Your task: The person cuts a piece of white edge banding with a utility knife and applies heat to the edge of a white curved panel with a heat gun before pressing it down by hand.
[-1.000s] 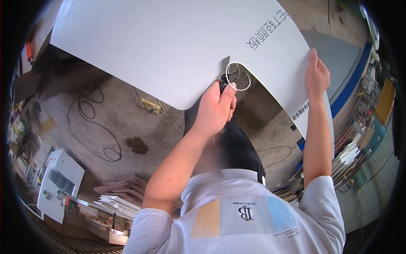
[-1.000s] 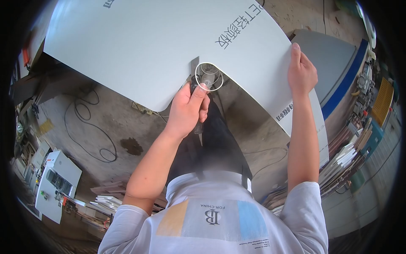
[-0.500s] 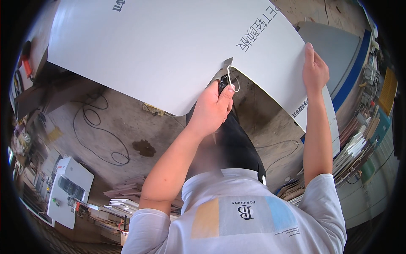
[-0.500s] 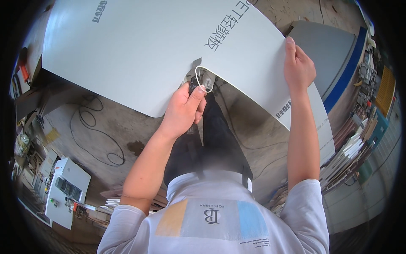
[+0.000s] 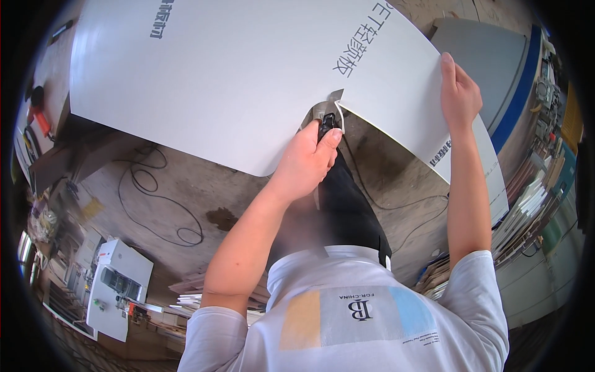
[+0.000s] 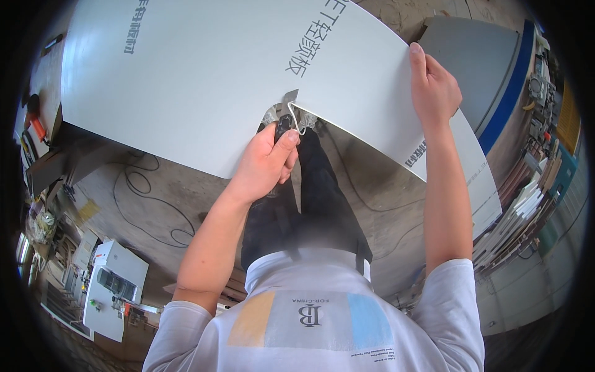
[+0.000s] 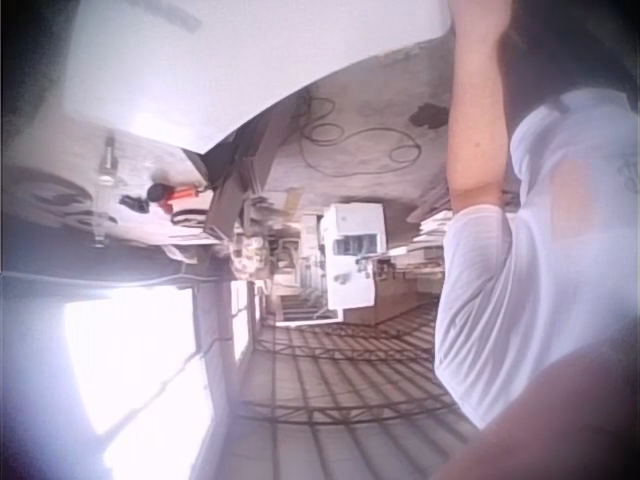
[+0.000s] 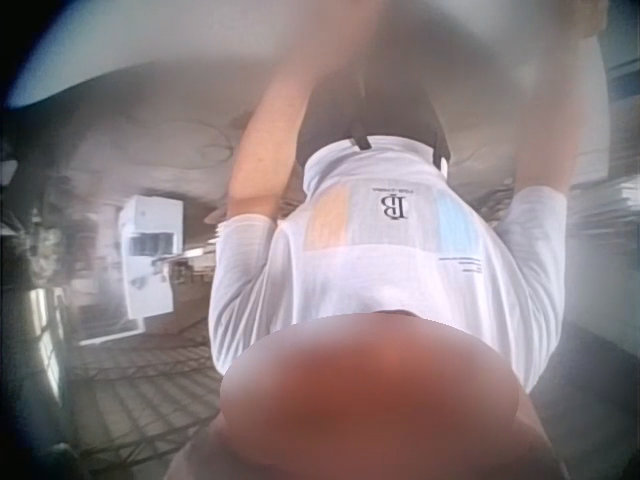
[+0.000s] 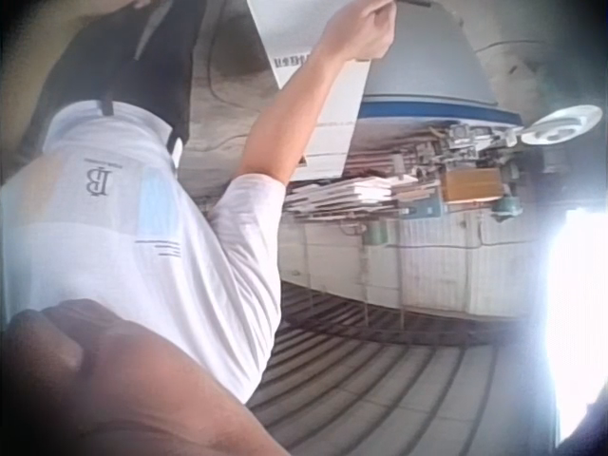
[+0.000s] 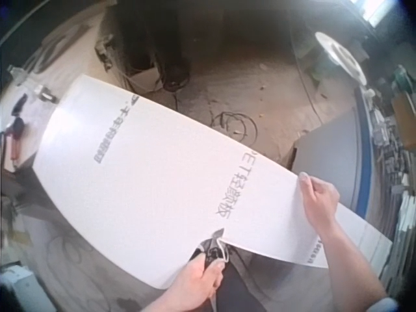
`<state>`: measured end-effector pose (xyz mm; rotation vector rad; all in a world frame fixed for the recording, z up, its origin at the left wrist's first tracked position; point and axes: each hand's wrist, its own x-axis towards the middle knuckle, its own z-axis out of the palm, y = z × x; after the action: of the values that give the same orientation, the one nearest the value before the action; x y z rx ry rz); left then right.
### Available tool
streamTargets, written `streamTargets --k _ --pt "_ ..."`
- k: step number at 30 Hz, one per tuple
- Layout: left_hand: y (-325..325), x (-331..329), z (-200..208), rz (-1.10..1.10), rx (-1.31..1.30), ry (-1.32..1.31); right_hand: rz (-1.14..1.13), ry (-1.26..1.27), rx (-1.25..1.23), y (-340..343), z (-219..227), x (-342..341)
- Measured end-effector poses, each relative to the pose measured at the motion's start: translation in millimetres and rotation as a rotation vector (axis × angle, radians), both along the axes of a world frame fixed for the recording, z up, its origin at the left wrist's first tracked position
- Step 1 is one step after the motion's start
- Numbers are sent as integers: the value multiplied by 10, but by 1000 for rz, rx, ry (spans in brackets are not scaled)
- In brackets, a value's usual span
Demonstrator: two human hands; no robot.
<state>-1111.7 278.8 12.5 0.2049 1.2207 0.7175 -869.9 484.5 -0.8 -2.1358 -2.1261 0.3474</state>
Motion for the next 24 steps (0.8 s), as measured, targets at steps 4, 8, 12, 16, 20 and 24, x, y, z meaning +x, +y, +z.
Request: streamTargets --k 4,8,12,16,20,24 --pt "-2 -41 -28 -62 38 27 25 24 11 -14 9 -28" --pt "33 -109 2 -155 12 46 39 42 30 -24 11 -47" --pt "74 -151 6 -231 23 77 50 33 37 -15 -18 -27" --pt "101 -151 -16 -271 68 63 54 37 19 -13 -11 -22" --pt "131 -148 -51 -345 88 44 71 56 54 -20 -13 -31" --pt "186 -152 -40 -437 91 77 70 53 47 -20 -37 6"
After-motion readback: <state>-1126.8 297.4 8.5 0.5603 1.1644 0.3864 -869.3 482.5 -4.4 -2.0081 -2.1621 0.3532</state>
